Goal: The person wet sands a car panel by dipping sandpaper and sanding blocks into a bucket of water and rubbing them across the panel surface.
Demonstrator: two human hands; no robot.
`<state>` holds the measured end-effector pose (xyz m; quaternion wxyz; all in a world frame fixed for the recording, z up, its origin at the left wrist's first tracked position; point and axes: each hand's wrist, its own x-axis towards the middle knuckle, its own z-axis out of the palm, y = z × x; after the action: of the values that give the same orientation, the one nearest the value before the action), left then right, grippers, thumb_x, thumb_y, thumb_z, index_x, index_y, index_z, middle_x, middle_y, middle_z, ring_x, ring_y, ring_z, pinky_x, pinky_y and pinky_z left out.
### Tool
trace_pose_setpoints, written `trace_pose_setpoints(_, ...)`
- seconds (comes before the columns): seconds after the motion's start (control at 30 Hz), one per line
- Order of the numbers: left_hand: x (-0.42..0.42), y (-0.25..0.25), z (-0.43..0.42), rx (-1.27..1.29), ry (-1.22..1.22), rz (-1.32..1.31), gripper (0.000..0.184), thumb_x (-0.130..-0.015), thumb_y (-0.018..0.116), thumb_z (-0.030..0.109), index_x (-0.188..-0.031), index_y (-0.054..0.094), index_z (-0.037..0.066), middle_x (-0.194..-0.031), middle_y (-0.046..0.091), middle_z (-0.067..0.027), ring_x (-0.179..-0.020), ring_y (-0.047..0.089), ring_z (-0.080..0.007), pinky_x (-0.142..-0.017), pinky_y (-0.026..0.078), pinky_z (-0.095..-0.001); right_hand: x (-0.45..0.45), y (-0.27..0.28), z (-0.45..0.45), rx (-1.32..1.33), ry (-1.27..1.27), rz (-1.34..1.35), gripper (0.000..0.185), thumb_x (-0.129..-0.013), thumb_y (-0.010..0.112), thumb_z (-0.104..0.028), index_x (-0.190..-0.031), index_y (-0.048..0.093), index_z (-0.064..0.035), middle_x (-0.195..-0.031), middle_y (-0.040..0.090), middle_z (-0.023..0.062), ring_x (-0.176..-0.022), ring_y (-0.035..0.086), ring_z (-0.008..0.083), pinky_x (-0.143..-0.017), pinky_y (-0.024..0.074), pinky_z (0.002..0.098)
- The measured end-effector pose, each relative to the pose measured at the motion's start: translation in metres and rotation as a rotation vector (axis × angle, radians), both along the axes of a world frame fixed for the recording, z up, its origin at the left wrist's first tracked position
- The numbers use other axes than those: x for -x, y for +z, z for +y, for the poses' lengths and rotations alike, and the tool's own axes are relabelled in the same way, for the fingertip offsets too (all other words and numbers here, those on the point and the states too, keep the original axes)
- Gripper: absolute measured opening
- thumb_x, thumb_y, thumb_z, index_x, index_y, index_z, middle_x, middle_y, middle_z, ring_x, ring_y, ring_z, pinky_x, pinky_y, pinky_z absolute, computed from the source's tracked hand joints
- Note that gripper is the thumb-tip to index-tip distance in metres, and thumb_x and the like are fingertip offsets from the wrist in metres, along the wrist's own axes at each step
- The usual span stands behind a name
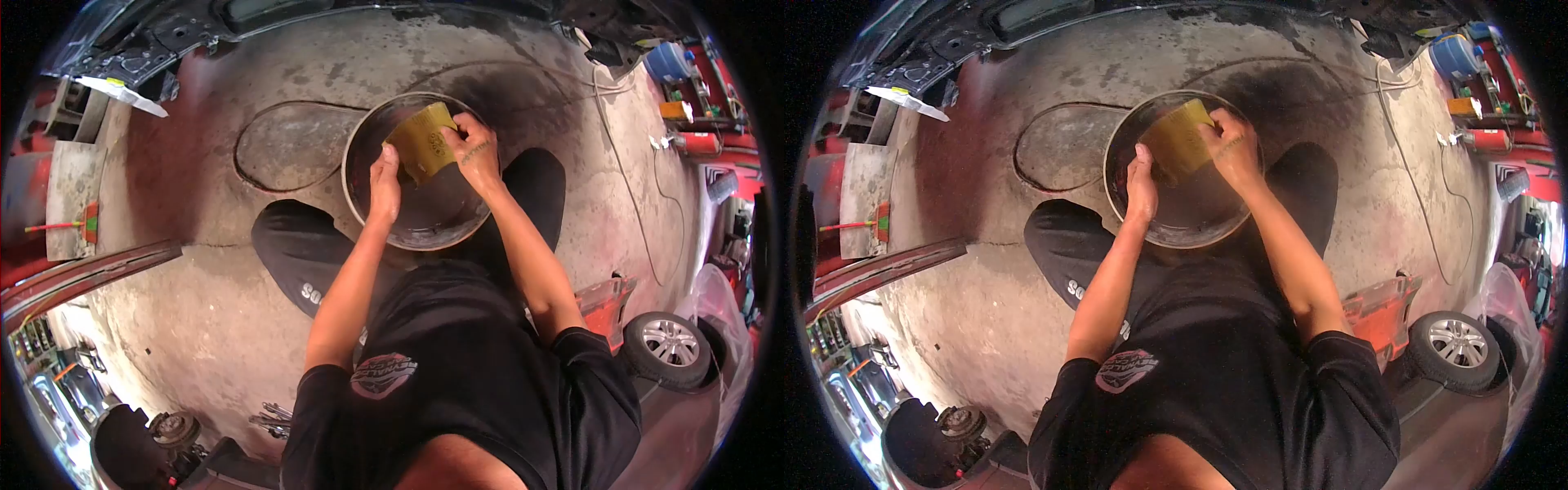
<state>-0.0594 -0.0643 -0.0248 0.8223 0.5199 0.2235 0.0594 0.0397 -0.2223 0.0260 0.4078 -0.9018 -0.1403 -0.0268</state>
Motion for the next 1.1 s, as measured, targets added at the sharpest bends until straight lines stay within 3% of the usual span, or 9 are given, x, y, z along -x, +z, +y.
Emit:
trace_pose_setpoints(0.17, 0.000, 0.005, -0.005, -0.069, 0.030, -0.116, 0.029, -0.105, 0.064, 0.019, -0.126, 0.069, 0.000, -0.116, 0.073, -0.0059, -0.105, 0.064, -0.0121, -0.094, 0.050, -0.0295, 0.000, -0.016, -0.015, -0.376, 0.225, 0.197, 0.026, -0.088, 0.074, -0.018, -0.104, 0.070, 0.0016, -0.087, 0.075, 0.0079, -0.072, 0.070, 0.0243, -0.067, 0.0545, 0.0392)
trace_pose_setpoints(0.27, -0.001, -0.008, -0.002, 0.095, 0.069, -0.161, 0.022, -0.104, 0.065, 0.014, -0.120, 0.072, 0.001, -0.110, 0.075, -0.0035, -0.099, 0.066, -0.0111, -0.090, 0.052, -0.0290, -0.016, -0.041, -0.045, -0.845, 0.207, 0.877, 0.031, -0.097, 0.070, -0.023, -0.120, 0.070, -0.0016, -0.105, 0.074, 0.0017, -0.090, 0.070, 0.0192, -0.082, 0.0549, 0.0316)
trace_pose_setpoints(0.4, -0.002, -0.008, -0.004, 0.183, -0.002, -0.165, 0.019, -0.104, 0.066, 0.013, -0.117, 0.073, 0.002, -0.111, 0.075, -0.0022, -0.097, 0.068, -0.0114, -0.089, 0.052, -0.0284, -0.021, -0.072, -0.043, -0.637, 0.462, 0.581, 0.044, -0.099, 0.044, -0.006, -0.139, 0.061, 0.0014, -0.141, 0.063, 0.0112, -0.133, 0.055, 0.0213, -0.115, 0.0393, 0.0335)
trace_pose_setpoints(0.5, -0.002, -0.009, -0.003, 0.205, -0.028, -0.145, 0.019, -0.104, 0.066, 0.013, -0.117, 0.073, 0.002, -0.111, 0.076, -0.0023, -0.097, 0.068, -0.0115, -0.088, 0.053, -0.0287, -0.018, -0.093, -0.037, -0.693, 0.433, 0.773, 0.045, -0.099, 0.042, -0.006, -0.141, 0.059, -0.0007, -0.143, 0.061, 0.0099, -0.133, 0.054, 0.0202, -0.115, 0.0390, 0.0335)
trace_pose_setpoints(0.63, -0.003, -0.005, -0.004, 0.263, -0.007, -0.157, 0.018, -0.104, 0.066, 0.013, -0.117, 0.073, 0.002, -0.109, 0.076, -0.0021, -0.096, 0.069, -0.0114, -0.087, 0.053, -0.0283, -0.011, -0.115, -0.029, -0.954, 0.262, 0.993, 0.048, -0.103, 0.055, -0.031, -0.138, 0.061, 0.0000, -0.140, 0.064, 0.0121, -0.131, 0.057, 0.0197, -0.114, 0.0425, 0.0367)
trace_pose_setpoints(0.73, -0.003, -0.008, -0.003, 0.222, -0.071, -0.140, 0.019, -0.104, 0.065, 0.013, -0.117, 0.073, 0.002, -0.108, 0.076, -0.0023, -0.096, 0.068, -0.0114, -0.087, 0.054, -0.0283, -0.007, -0.081, -0.032, -0.855, 0.355, 0.936, 0.043, -0.104, 0.046, -0.015, -0.143, 0.057, -0.0009, -0.144, 0.060, 0.0084, -0.130, 0.055, 0.0199, -0.110, 0.0431, 0.0346)
trace_pose_setpoints(0.9, -0.002, -0.007, -0.005, 0.108, -0.063, -0.123, 0.019, -0.104, 0.064, 0.012, -0.118, 0.072, 0.002, -0.110, 0.075, -0.0026, -0.096, 0.068, -0.0121, -0.088, 0.054, -0.0292, -0.013, -0.081, -0.035, -0.674, 0.454, 0.626, 0.038, -0.104, 0.050, -0.016, -0.136, 0.064, -0.0004, -0.129, 0.068, 0.0085, -0.117, 0.062, 0.0198, -0.103, 0.0475, 0.0341)
trace_pose_setpoints(1.03, -0.003, -0.009, -0.001, 0.169, 0.047, -0.127, 0.022, -0.104, 0.063, 0.012, -0.122, 0.070, 0.002, -0.112, 0.074, -0.0033, -0.098, 0.068, -0.0133, -0.087, 0.054, -0.0309, -0.027, -0.036, -0.034, -0.653, -0.011, 0.659, 0.035, -0.102, 0.060, -0.017, -0.132, 0.067, -0.0004, -0.114, 0.071, 0.0062, -0.102, 0.067, 0.0144, -0.089, 0.0531, 0.0308)
trace_pose_setpoints(1.1, -0.006, -0.020, 0.003, 0.088, 0.093, -0.085, 0.025, -0.104, 0.064, 0.014, -0.125, 0.068, 0.001, -0.115, 0.073, -0.0034, -0.099, 0.067, -0.0133, -0.087, 0.053, -0.0300, -0.026, -0.015, -0.032, -0.814, 0.025, 0.604, 0.035, -0.102, 0.063, -0.018, -0.133, 0.066, -0.0023, -0.109, 0.070, 0.0045, -0.098, 0.066, 0.0135, -0.083, 0.0552, 0.0320)
